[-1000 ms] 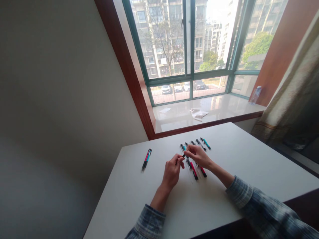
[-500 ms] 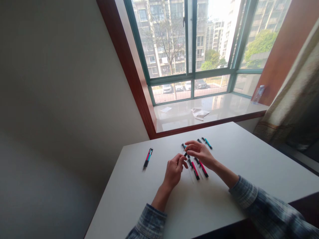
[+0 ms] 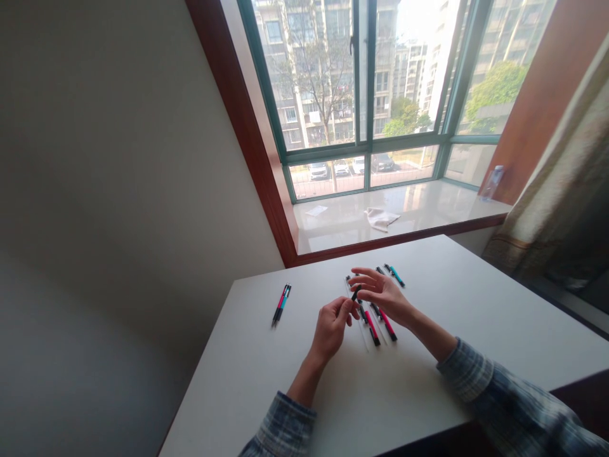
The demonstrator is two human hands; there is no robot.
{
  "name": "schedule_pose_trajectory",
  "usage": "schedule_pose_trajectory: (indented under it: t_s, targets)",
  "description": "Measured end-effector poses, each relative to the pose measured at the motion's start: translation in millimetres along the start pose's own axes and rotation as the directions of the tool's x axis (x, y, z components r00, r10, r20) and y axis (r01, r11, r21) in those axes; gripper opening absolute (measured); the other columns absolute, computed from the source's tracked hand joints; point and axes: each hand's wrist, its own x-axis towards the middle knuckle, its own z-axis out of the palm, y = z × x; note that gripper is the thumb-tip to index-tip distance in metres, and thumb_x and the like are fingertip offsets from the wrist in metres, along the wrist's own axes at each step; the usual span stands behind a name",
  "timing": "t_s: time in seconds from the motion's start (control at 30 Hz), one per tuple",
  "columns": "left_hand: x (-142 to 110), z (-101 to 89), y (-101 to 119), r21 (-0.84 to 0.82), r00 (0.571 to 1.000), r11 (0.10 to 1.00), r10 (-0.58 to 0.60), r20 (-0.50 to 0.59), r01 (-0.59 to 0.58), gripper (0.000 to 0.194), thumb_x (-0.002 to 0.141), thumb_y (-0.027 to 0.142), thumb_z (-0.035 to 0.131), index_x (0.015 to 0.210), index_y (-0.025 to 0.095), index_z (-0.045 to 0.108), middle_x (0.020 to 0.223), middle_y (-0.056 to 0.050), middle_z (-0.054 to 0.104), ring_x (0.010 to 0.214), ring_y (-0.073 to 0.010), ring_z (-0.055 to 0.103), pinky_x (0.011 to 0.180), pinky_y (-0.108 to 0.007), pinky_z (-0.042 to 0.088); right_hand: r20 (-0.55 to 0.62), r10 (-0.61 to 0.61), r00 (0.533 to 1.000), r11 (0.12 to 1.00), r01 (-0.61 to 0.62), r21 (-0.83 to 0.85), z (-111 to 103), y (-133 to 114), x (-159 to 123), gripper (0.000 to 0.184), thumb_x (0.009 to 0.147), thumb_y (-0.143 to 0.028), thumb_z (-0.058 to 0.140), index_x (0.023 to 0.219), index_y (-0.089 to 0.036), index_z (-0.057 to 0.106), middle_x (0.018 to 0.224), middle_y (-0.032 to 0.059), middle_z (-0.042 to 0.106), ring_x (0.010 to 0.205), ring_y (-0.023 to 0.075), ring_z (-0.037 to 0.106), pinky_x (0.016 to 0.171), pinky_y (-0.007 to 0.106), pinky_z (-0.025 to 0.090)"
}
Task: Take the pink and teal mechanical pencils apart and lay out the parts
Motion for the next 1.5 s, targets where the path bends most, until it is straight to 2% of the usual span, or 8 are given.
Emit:
schedule_pose_trajectory:
  t_s: [0.13, 0.3, 0.43, 0.67, 0.83, 1.13, 1.3, 1.5]
  targets:
    - [0.7, 0.0, 3.4, 0.007, 1.0, 1.0, 0.013, 0.005, -0.014, 0.047, 0.099, 0.053, 0.05, 0.088, 0.013, 0.074, 0.076, -0.007, 0.07, 0.069, -0.0172, 0.058, 0.066, -0.028, 0.047, -0.019, -0.009, 1.0, 1.0, 0.008, -0.03, -0.4, 0.7, 0.6, 0.051, 0.078, -0.034, 0.084, 0.124, -0.021, 0.068, 0.097, 0.0067, 0.075, 0.084, 0.0187, 0.07, 0.076, 0.033, 0.056]
    - [1.6, 0.7, 4.9, -0.018, 1.0, 1.0, 0.011, 0.018, -0.011, 0.048, 0.1, 0.052, 0.048, 0.087, 0.014, 0.074, 0.078, -0.008, 0.072, 0.068, -0.0169, 0.056, 0.066, -0.028, 0.046, 0.037, 0.021, 0.999, 0.998, -0.019, -0.06, 0.8, -3.9, -0.5, 0.056, 0.082, -0.04, 0.079, 0.133, -0.023, 0.063, 0.112, 0.0118, 0.074, 0.096, 0.0238, 0.07, 0.082, 0.038, 0.057]
    - [2.2, 0.8, 3.8, -0.013, 0.999, 1.0, 0.026, 0.021, -0.025, 0.046, 0.1, 0.05, 0.049, 0.083, 0.014, 0.074, 0.077, -0.007, 0.072, 0.069, -0.017, 0.056, 0.068, -0.028, 0.045, -0.001, -0.022, 1.0, 0.986, 0.021, -0.165, 1.8, -3.8, -0.3, 0.048, 0.081, -0.04, 0.081, 0.123, -0.02, 0.069, 0.098, 0.007, 0.074, 0.087, 0.0205, 0.069, 0.079, 0.034, 0.055]
    - [2.2, -0.4, 5.1, -0.026, 1.0, 1.0, 0.002, 0.015, -0.001, 0.046, 0.1, 0.05, 0.048, 0.087, 0.014, 0.074, 0.077, -0.006, 0.072, 0.068, -0.0165, 0.054, 0.067, -0.028, 0.044, 0.076, 0.039, 0.996, 0.999, -0.039, -0.01, 0.8, -4.7, -1.7, 0.062, 0.081, -0.038, 0.081, 0.138, -0.024, 0.06, 0.116, 0.0119, 0.073, 0.099, 0.0238, 0.07, 0.086, 0.039, 0.056]
    - [2.5, -0.9, 5.2, -0.013, 1.0, 1.0, -0.015, 0.012, 0.015, 0.05, 0.098, 0.054, 0.049, 0.082, 0.014, 0.073, 0.077, -0.007, 0.071, 0.067, -0.016, 0.053, 0.062, -0.026, 0.041, 0.004, -0.005, 1.0, 0.999, 0.005, -0.034, 2.4, -2.9, -1.0, 0.053, 0.079, -0.035, 0.083, 0.128, -0.022, 0.066, 0.097, 0.0058, 0.073, 0.083, 0.0187, 0.069, 0.077, 0.033, 0.055]
    - [1.9, -1.6, 0.9, -0.07, 0.998, 0.997, -0.034, 0.048, 0.038, 0.048, 0.098, 0.056, 0.051, 0.087, 0.014, 0.071, 0.073, -0.005, 0.065, 0.061, -0.0131, 0.049, 0.056, -0.024, 0.04, 0.072, 0.016, 0.997, 1.0, -0.017, 0.021, 2.2, -4.6, -2.2, 0.06, 0.082, -0.035, 0.081, 0.137, -0.025, 0.06, 0.114, 0.01, 0.071, 0.09, 0.02, 0.068, 0.079, 0.034, 0.057]
    - [1.8, -1.3, 0.7, -0.09, 0.998, 0.995, -0.027, 0.058, 0.032, 0.047, 0.097, 0.054, 0.053, 0.086, 0.013, 0.071, 0.073, -0.005, 0.064, 0.06, -0.0125, 0.05, 0.057, -0.024, 0.041, 0.027, -0.019, 0.999, 1.0, 0.019, -0.023, 3.0, -2.6, -1.3, 0.052, 0.081, -0.035, 0.082, 0.128, -0.022, 0.065, 0.097, 0.0052, 0.072, 0.077, 0.0165, 0.067, 0.073, 0.032, 0.055]
    - [1.9, -1.0, 2.2, -0.149, 0.997, 0.988, -0.041, 0.064, 0.05, 0.049, 0.096, 0.057, 0.055, 0.093, 0.012, 0.073, 0.075, -0.007, 0.068, 0.063, -0.0138, 0.054, 0.057, -0.025, 0.043, 0.056, 0.011, 0.998, 0.996, -0.016, 0.085, 2.2, -2.0, -1.3, 0.057, 0.082, -0.038, 0.081, 0.134, -0.023, 0.062, 0.106, 0.0091, 0.073, 0.08, 0.0176, 0.067, 0.073, 0.032, 0.054]
